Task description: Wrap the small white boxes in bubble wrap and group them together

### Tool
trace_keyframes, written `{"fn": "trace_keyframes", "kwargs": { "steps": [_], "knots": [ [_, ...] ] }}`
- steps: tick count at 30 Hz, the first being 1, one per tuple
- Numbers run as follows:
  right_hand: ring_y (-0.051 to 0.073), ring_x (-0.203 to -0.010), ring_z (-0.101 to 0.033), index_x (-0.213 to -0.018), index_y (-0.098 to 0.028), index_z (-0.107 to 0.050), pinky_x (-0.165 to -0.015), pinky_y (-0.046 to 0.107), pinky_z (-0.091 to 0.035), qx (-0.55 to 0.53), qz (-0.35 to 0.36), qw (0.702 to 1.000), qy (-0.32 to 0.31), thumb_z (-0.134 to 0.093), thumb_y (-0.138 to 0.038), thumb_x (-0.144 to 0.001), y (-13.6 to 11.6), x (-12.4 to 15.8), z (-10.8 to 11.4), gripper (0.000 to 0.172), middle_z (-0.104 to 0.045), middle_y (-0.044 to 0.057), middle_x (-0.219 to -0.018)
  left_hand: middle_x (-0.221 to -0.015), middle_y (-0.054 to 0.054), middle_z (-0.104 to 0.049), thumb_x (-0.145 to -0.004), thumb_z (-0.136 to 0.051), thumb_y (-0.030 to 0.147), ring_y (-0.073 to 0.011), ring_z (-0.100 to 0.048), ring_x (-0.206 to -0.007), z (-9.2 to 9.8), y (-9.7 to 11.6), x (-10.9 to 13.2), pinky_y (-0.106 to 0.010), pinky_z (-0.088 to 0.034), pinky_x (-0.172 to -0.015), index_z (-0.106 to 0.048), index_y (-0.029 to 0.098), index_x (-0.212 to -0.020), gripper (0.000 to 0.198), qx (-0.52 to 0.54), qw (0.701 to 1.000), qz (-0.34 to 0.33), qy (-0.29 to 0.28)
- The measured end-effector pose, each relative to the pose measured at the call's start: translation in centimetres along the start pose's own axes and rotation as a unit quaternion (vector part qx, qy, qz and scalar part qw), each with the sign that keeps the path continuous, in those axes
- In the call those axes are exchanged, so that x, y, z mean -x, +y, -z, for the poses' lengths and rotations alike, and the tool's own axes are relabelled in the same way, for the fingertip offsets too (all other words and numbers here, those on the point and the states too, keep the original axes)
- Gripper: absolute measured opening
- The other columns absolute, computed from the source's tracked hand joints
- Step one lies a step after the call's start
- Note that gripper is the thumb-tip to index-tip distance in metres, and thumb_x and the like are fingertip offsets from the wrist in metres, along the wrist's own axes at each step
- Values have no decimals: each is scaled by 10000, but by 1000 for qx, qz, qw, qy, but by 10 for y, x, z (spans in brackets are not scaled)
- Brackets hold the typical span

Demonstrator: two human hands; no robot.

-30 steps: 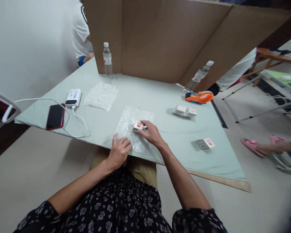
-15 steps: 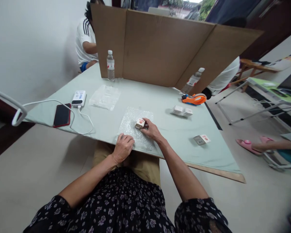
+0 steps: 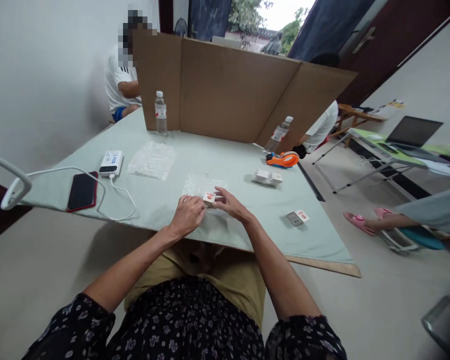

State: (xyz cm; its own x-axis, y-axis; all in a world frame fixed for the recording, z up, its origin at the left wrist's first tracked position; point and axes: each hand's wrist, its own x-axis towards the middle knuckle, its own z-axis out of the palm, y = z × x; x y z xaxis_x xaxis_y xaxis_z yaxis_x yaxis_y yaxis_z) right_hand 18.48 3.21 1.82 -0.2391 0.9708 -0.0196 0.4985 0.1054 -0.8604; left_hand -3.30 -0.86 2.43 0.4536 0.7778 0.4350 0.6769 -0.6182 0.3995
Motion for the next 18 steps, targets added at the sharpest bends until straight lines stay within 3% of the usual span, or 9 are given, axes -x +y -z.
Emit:
{"fn": "trace_keyframes", "kwargs": {
  "steps": [4,7,9,12,14,18],
  "knots": [
    [256,-1189,-630,-1332,-195,-556,-987,444,-508,-98,-26,994,-37,-541,-498,-901,-11,17,35,526,-617,151,-1349,-920,-51,-725,-880,-583,202,-223,-654,-939,0,-13,-49,-420,-436,-949,-636,194,-837,69,24,998,17,-49],
    [278,-1184,-622,-1245,-202,-612,-1012,453,-485,-59,-5,998,-23,-748,-484,-743,-12,15,38,591,-652,132,-1297,-909,-56,-734,-831,-624,205,-232,-661,-928,-6,-22,-76,-387,-462,-904,-654,192,-798,46,40,994,60,-86],
    [284,-1106,-651,-1083,-191,-671,-984,455,-493,-25,3,1000,13,-809,-455,-662,-7,7,28,516,-702,120,-1182,-918,-53,-741,-804,-630,207,-228,-664,-906,-10,-25,-86,-355,-481,-856,-664,193,-796,37,62,987,102,-107],
    [259,-999,-679,-827,-190,-675,-933,425,-507,-43,0,998,35,-763,-478,-703,1,-6,18,326,-738,88,-996,-941,-31,-751,-787,-642,236,-205,-670,-864,-14,-28,-89,-307,-498,-775,-665,200,-791,43,122,973,147,-127],
    [225,-931,-695,-832,-193,-664,-850,373,-532,-109,-13,993,37,-697,-513,-770,7,-11,22,328,-734,75,-973,-987,-26,-752,-792,-647,241,-199,-676,-904,-12,-28,-84,-296,-505,-782,-656,202,-788,40,157,969,144,-123],
    [185,-746,-705,-966,-200,-640,-569,282,-522,-189,-79,979,20,-596,-544,-844,12,-13,48,367,-718,81,-997,-1109,-60,-724,-838,-603,179,-224,-646,-1077,5,-23,-53,-379,-481,-941,-635,198,-850,39,124,989,41,-73]
  ]
}}
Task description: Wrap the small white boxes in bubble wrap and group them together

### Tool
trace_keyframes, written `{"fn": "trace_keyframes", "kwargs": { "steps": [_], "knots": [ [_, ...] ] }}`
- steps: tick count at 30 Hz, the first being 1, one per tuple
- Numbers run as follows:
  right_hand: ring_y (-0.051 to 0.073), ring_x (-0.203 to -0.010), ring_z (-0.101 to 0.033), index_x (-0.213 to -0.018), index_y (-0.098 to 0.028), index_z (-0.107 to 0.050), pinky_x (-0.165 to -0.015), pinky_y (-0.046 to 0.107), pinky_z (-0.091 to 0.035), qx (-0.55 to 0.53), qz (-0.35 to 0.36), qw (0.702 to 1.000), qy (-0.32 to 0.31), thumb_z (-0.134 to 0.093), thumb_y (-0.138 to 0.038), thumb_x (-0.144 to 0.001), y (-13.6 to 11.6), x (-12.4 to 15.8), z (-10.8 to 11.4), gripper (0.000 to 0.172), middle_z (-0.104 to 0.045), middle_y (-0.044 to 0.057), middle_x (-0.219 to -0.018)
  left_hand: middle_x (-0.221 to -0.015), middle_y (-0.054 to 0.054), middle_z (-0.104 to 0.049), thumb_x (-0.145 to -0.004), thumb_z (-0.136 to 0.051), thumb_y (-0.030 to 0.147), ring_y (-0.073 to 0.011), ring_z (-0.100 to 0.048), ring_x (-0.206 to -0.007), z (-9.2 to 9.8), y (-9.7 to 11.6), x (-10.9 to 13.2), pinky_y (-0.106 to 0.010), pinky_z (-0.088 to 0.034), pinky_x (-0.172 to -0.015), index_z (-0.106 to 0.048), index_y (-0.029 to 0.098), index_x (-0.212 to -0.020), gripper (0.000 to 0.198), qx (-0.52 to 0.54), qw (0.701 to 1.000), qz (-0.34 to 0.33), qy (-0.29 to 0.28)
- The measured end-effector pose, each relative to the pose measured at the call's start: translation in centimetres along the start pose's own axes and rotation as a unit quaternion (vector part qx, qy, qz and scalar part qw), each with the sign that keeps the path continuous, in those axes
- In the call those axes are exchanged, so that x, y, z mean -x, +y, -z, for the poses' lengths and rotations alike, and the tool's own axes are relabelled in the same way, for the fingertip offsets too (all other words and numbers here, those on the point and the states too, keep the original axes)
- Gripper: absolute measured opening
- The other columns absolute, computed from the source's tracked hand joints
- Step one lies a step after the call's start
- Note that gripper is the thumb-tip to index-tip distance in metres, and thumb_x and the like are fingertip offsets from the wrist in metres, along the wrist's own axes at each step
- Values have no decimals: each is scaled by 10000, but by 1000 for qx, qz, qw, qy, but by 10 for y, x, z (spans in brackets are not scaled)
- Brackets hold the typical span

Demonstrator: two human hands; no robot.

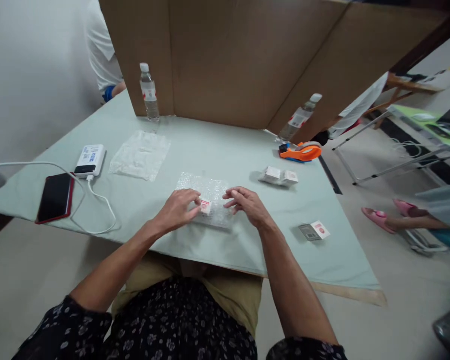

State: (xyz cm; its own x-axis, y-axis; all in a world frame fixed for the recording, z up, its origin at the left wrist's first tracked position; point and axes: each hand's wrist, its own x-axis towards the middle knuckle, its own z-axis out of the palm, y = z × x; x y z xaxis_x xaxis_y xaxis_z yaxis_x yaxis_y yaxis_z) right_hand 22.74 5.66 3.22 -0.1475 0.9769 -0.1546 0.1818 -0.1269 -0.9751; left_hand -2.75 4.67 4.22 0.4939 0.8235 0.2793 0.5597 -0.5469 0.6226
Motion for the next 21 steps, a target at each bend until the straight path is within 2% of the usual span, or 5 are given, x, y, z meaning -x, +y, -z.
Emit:
{"fn": "trace_keyframes", "kwargs": {
  "steps": [5,8,11,17,21],
  "knots": [
    [236,-931,-682,-1103,-214,-649,-745,373,-554,241,93,962,-90,-666,-391,-821,-8,0,-14,334,-696,95,-1143,-1236,-102,-654,-856,-573,102,-251,-592,-1138,2,7,62,-502,-398,-1059,-631,192,-946,140,-120,990,-75,-1],
    [295,-1109,-616,-1244,-208,-579,-916,462,-501,397,172,898,-83,-740,-303,-759,-6,3,-41,520,-656,127,-1241,-1169,-94,-658,-842,-582,71,-251,-578,-1124,-9,7,84,-508,-387,-1071,-630,188,-968,178,-137,988,-63,-19],
    [296,-1063,-622,-1201,-197,-582,-913,466,-484,454,193,867,-67,-694,-265,-791,-1,5,-56,430,-685,125,-1148,-1124,-79,-659,-859,-571,70,-238,-574,-1114,-19,8,91,-495,-384,-1076,-630,185,-950,158,-122,992,-44,-13],
    [299,-1075,-621,-1217,-215,-561,-905,467,-479,434,215,871,-77,-664,-299,-830,9,3,-57,409,-680,122,-1166,-1094,-80,-665,-845,-592,82,-235,-587,-1067,-20,11,85,-494,-398,-1052,-632,184,-925,135,-103,994,-27,-2],
    [307,-1177,-592,-1313,-228,-521,-985,506,-454,356,198,911,-66,-666,-440,-852,-2,16,-42,527,-619,133,-1299,-1081,-74,-679,-868,-604,145,-224,-612,-1039,-18,10,73,-457,-442,-996,-628,193,-875,54,-58,997,-7,40]
  ]
}}
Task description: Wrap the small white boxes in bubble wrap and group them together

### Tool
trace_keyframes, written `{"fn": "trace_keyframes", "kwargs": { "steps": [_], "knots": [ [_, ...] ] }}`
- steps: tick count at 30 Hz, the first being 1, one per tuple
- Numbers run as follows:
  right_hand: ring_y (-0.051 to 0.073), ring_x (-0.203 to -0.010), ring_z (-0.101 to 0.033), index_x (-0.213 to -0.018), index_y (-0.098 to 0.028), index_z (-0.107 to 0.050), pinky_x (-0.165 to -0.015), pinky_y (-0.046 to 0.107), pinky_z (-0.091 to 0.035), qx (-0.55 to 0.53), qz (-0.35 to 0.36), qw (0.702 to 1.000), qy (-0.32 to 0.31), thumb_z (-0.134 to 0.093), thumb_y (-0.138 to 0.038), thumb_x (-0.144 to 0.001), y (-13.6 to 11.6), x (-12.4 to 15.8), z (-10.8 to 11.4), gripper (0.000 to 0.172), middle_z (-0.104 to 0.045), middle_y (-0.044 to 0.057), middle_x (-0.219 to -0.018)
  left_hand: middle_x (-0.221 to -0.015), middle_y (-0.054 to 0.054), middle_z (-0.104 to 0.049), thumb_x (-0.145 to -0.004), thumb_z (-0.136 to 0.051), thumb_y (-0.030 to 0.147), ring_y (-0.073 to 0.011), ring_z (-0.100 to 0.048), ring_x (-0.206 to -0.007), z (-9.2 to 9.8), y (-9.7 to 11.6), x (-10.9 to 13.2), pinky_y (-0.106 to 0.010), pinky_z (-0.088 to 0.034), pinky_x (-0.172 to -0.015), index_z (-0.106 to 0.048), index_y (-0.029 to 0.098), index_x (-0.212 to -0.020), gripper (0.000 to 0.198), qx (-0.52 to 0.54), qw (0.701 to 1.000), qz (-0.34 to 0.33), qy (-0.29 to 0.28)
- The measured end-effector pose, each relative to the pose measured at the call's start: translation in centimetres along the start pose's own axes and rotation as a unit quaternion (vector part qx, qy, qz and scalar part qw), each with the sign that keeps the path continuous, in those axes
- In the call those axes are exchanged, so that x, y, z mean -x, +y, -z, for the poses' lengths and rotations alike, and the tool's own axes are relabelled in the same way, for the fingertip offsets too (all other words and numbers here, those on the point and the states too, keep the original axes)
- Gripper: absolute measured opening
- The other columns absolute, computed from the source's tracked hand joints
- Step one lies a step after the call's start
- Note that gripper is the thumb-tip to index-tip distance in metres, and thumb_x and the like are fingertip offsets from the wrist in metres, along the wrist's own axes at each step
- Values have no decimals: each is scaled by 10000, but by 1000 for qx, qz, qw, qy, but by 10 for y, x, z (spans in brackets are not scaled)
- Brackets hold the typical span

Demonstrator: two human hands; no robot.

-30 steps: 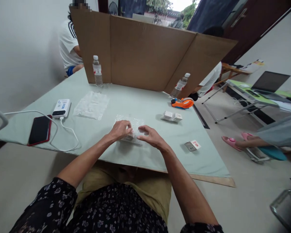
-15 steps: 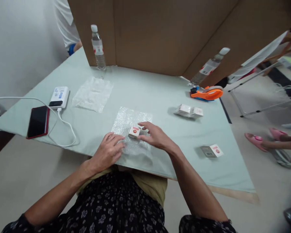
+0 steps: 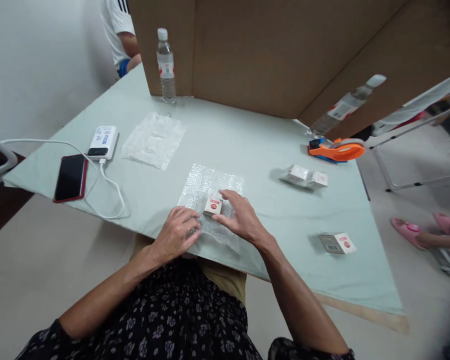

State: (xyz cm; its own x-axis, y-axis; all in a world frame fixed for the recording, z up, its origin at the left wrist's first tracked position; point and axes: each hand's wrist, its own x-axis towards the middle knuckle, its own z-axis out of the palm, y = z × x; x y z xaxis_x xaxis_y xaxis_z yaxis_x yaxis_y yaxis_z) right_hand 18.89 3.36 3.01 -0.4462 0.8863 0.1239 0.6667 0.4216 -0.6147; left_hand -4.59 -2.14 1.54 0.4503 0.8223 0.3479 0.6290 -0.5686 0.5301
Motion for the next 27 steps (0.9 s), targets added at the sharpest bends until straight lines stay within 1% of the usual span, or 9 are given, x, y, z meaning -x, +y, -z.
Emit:
{"fn": "trace_keyframes", "kwargs": {
  "steps": [3,5,8,9,13,17,23,25,27],
  "knots": [
    [279,-1151,-616,-1329,-262,-521,-969,461,-486,-90,-10,996,-27,-676,-525,-831,-8,17,16,584,-628,102,-1290,-1056,-70,-697,-871,-609,170,-220,-633,-1023,-3,-4,-17,-418,-479,-929,-628,194,-833,48,34,998,39,40],
    [281,-1150,-620,-1268,-269,-561,-971,461,-484,-103,-18,994,-36,-722,-510,-790,-12,26,20,559,-649,89,-1269,-1049,-64,-708,-850,-620,165,-221,-643,-1028,-6,-7,-32,-413,-483,-930,-634,197,-825,43,47,996,57,44],
    [258,-1102,-640,-957,-246,-643,-968,450,-469,-108,-51,992,29,-666,-391,-842,-10,24,15,186,-696,74,-1159,-1031,-53,-725,-815,-639,177,-223,-653,-1017,-9,-11,-54,-410,-482,-944,-641,203,-811,27,59,995,79,24],
    [247,-1074,-647,-855,-237,-633,-945,433,-476,-126,-62,989,49,-634,-359,-860,-7,19,13,123,-707,70,-1112,-1020,-51,-730,-806,-641,184,-225,-657,-1008,-9,-12,-60,-406,-484,-940,-640,203,-795,21,61,994,91,16],
    [226,-990,-659,-737,-213,-602,-871,383,-491,-247,-94,962,61,-643,-377,-836,8,-4,3,196,-714,72,-1026,-1009,-43,-744,-783,-618,210,-208,-671,-931,-12,-16,-78,-332,-503,-824,-646,196,-756,42,106,979,173,-8],
    [198,-835,-651,-740,-203,-599,-793,350,-501,-344,-138,926,79,-683,-465,-800,15,-14,-6,282,-717,58,-882,-815,-1,-727,-784,-586,237,-153,-643,-758,-17,-18,-82,-259,-470,-700,-677,186,-792,105,176,955,239,-13],
    [163,-663,-583,-713,-206,-602,-645,305,-485,-311,-168,928,120,-693,-441,-780,23,-4,-17,260,-658,16,-714,-785,-6,-704,-771,-596,248,-137,-604,-720,-22,-15,-77,-244,-441,-674,-685,167,-795,123,228,942,245,-21],
    [174,-672,-592,-734,-211,-605,-651,317,-496,-257,-160,945,124,-650,-428,-815,24,2,-14,236,-660,17,-717,-768,-4,-695,-768,-599,242,-134,-595,-714,-23,-13,-77,-241,-435,-667,-681,166,-784,113,231,941,248,-25],
    [201,-756,-625,-820,-213,-631,-724,355,-510,-150,-140,965,166,-598,-393,-868,20,8,-6,189,-692,41,-811,-757,-1,-687,-767,-598,235,-131,-588,-708,-22,-13,-77,-238,-431,-660,-678,164,-778,108,228,940,250,-30]
  ]
}}
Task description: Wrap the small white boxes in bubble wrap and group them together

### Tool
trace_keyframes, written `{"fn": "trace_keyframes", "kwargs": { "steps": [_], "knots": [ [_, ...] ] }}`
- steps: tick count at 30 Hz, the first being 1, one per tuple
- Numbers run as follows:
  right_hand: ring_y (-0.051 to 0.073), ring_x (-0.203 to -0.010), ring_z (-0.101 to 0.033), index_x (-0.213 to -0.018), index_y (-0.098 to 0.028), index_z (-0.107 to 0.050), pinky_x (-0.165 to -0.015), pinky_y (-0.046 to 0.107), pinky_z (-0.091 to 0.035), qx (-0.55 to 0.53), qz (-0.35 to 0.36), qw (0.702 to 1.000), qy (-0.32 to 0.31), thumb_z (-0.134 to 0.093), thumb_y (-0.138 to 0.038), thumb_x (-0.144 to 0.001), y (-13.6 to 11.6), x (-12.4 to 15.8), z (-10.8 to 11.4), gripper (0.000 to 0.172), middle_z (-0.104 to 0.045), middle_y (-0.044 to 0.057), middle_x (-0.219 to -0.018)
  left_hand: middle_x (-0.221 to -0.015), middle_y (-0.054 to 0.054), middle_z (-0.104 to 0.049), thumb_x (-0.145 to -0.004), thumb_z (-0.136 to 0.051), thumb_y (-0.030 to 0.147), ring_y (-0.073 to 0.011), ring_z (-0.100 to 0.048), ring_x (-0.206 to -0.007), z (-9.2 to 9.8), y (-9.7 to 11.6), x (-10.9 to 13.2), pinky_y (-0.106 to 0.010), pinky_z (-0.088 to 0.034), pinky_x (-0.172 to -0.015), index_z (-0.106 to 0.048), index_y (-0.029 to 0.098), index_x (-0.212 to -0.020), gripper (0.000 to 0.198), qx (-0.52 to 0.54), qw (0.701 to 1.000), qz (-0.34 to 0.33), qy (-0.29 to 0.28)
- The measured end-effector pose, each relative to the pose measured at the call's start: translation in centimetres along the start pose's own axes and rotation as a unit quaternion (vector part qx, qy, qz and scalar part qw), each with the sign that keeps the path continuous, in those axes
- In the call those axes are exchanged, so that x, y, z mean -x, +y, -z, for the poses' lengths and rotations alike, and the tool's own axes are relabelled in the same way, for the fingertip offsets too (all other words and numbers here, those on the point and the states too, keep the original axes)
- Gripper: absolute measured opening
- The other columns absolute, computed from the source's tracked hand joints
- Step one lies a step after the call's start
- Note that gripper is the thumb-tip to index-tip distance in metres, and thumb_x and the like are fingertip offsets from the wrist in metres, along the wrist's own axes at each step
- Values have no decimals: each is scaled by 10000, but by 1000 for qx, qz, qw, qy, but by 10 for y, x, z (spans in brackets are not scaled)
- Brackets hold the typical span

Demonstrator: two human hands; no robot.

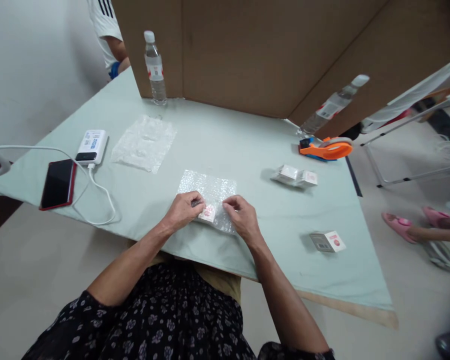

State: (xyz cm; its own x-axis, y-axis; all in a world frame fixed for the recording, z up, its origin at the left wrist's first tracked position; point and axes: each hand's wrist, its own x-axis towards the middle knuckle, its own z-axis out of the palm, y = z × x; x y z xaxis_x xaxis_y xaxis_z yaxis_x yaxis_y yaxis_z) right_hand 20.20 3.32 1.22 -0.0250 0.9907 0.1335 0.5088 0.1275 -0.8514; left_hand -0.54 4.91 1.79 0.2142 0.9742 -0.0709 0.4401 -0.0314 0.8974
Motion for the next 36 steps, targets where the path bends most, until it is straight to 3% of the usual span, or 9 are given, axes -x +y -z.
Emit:
{"fn": "trace_keyframes", "kwargs": {
  "steps": [3,6,9,12,16,22,27,32,36],
  "knots": [
    [232,-932,-642,-943,-218,-657,-862,400,-485,144,116,980,68,-526,-308,-948,-18,10,7,159,-717,81,-982,-732,5,-667,-763,-599,233,-126,-573,-690,1,0,-1,-235,-423,-651,-669,160,-759,101,-9,1000,1,-5],
    [243,-968,-630,-996,-212,-669,-860,397,-472,228,233,945,-27,-514,-264,-967,-33,20,0,167,-723,88,-1030,-707,13,-643,-759,-595,233,-123,-559,-681,2,-1,-2,-236,-421,-657,-654,161,-740,95,-13,1000,-4,-1],
    [267,-1039,-603,-1090,-177,-651,-887,409,-465,274,277,915,-100,-524,-240,-956,-33,24,-13,195,-705,112,-1115,-695,17,-627,-753,-587,233,-124,-553,-686,3,-1,-1,-238,-416,-660,-640,162,-731,91,-13,1000,-7,6],
    [264,-1116,-574,-1151,-194,-624,-943,420,-436,283,281,909,-120,-523,-213,-950,-28,23,-19,225,-677,108,-1196,-670,23,-602,-736,-579,234,-120,-530,-663,4,-1,0,-237,-393,-630,-625,162,-705,91,-18,1000,3,14],
    [268,-1092,-562,-1153,-237,-611,-864,409,-426,300,262,903,-163,-594,-236,-910,-29,12,-15,244,-647,87,-1250,-653,27,-590,-690,-572,228,-120,-517,-644,7,-1,-2,-238,-380,-605,-600,164,-671,72,-18,1000,18,14],
    [253,-971,-547,-979,-232,-615,-795,370,-390,313,256,890,-208,-674,-304,-857,-38,-1,-9,154,-655,70,-1128,-606,35,-555,-640,-552,218,-118,-484,-610,7,0,-9,-236,-345,-558,-582,170,-624,59,-27,999,23,-18],
    [245,-906,-535,-982,-228,-592,-776,362,-385,335,236,893,-187,-650,-282,-867,-41,13,-9,139,-655,79,-1058,-647,22,-577,-649,-541,229,-127,-498,-635,10,1,-8,-240,-352,-566,-602,176,-660,82,-43,997,-16,-64],
    [242,-884,-529,-977,-226,-585,-751,358,-357,351,236,886,-191,-657,-301,-867,-44,14,-10,151,-651,78,-1035,-676,17,-606,-648,-527,210,-139,-531,-636,37,-10,6,-250,-395,-593,-643,178,-822,212,-70,997,41,-3],
    [238,-882,-527,-936,-226,-581,-741,355,-331,361,254,873,-208,-659,-313,-876,-48,7,-8,131,-647,74,-1014,-780,-29,-676,-693,-613,337,-177,-614,-709,53,-22,23,-282,-461,-651,-658,163,-986,344,-93,986,123,64]
  ]
}}
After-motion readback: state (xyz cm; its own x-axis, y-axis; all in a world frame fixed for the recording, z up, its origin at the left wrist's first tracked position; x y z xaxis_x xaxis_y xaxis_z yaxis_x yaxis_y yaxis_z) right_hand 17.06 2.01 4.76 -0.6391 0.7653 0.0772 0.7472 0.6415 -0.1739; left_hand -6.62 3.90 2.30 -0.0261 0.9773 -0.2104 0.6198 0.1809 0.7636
